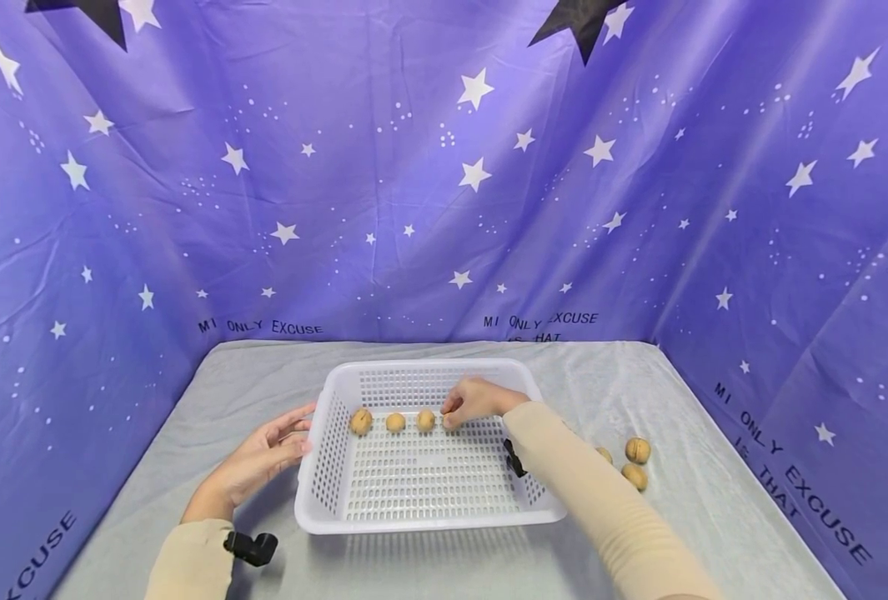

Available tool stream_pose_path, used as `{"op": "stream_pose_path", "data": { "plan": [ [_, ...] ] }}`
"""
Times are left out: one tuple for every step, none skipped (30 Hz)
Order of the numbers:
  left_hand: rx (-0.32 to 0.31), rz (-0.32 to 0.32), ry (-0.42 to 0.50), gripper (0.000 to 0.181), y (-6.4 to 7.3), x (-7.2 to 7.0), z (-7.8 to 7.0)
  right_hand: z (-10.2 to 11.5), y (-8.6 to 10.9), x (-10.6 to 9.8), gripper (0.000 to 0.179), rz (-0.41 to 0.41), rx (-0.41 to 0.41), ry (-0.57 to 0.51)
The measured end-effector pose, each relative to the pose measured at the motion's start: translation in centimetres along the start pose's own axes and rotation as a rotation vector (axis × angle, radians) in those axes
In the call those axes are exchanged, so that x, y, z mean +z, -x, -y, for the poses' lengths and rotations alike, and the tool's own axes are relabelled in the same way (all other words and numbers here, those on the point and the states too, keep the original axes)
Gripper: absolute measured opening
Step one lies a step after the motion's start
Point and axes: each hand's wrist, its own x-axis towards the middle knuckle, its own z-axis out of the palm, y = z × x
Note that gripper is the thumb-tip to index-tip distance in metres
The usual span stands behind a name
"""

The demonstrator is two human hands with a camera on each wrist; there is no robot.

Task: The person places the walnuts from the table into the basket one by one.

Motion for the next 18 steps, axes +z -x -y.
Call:
{"op": "stream_pose_path", "data": {
  "plan": [
    [0.001, -0.001, 0.000, 0.069, 0.0, 0.0, 0.0, 0.1, 0.0, 0.0, 0.025, -0.002, 0.005, 0.002],
    [0.001, -0.002, -0.002, 0.069, 0.0, 0.0, 0.0, 0.1, 0.0, 0.0, 0.025, -0.003, 0.011, 0.008],
    [0.001, -0.003, -0.003, 0.069, 0.0, 0.0, 0.0, 0.1, 0.0, 0.0, 0.026, -0.003, 0.017, 0.014],
    [0.001, -0.004, -0.004, 0.069, -0.1, 0.0, 0.0, 0.2, 0.0, -0.1, 0.026, -0.002, 0.020, 0.019],
    [0.001, -0.005, -0.005, 0.069, -0.1, 0.0, -0.1, 0.3, 0.0, -0.1, 0.027, -0.002, 0.024, 0.023],
    [0.000, -0.006, -0.005, 0.069, -0.1, 0.0, -0.1, 0.3, 0.1, -0.2, 0.028, -0.003, 0.025, 0.026],
    [0.000, -0.007, -0.005, 0.069, -0.1, 0.0, -0.1, 0.4, 0.1, -0.3, 0.029, -0.002, 0.026, 0.031],
    [0.000, -0.007, -0.004, 0.069, -0.1, 0.0, -0.1, 0.5, 0.2, -0.4, 0.030, -0.001, 0.028, 0.036],
    [0.001, -0.005, -0.002, 0.069, -0.1, 0.0, 0.0, 0.5, 0.2, -0.6, 0.030, -0.001, 0.030, 0.038],
    [0.003, -0.005, 0.000, 0.069, -0.1, 0.0, 0.0, 0.6, 0.3, -0.7, 0.030, -0.003, 0.031, 0.040],
    [0.004, -0.005, 0.001, 0.069, -0.1, 0.0, 0.0, 0.7, 0.4, -0.9, 0.031, -0.005, 0.031, 0.043],
    [0.005, -0.005, 0.003, 0.069, -0.1, 0.0, 0.0, 0.8, 0.5, -1.1, 0.031, -0.007, 0.029, 0.046],
    [0.008, -0.004, 0.003, 0.069, -0.1, 0.0, 0.0, 0.9, 0.7, -1.4, 0.031, -0.008, 0.028, 0.056],
    [0.009, -0.003, 0.004, 0.069, -0.1, 0.0, 0.0, 0.9, 0.8, -1.6, 0.032, -0.010, 0.025, 0.065],
    [0.009, -0.002, 0.005, 0.069, -0.1, 0.0, 0.1, 1.0, 1.0, -1.9, 0.032, -0.010, 0.024, 0.069],
    [0.010, -0.002, 0.005, 0.069, -0.1, 0.0, 0.1, 1.1, 1.1, -2.1, 0.033, -0.010, 0.023, 0.073],
    [0.011, -0.002, 0.004, 0.068, -0.1, 0.0, 0.0, 1.1, 1.3, -2.4, 0.034, -0.010, 0.020, 0.078],
    [0.011, -0.001, 0.003, 0.069, -0.1, 0.1, 0.0, 1.2, 1.5, -2.7, 0.034, -0.007, 0.019, 0.082]
  ]
}}
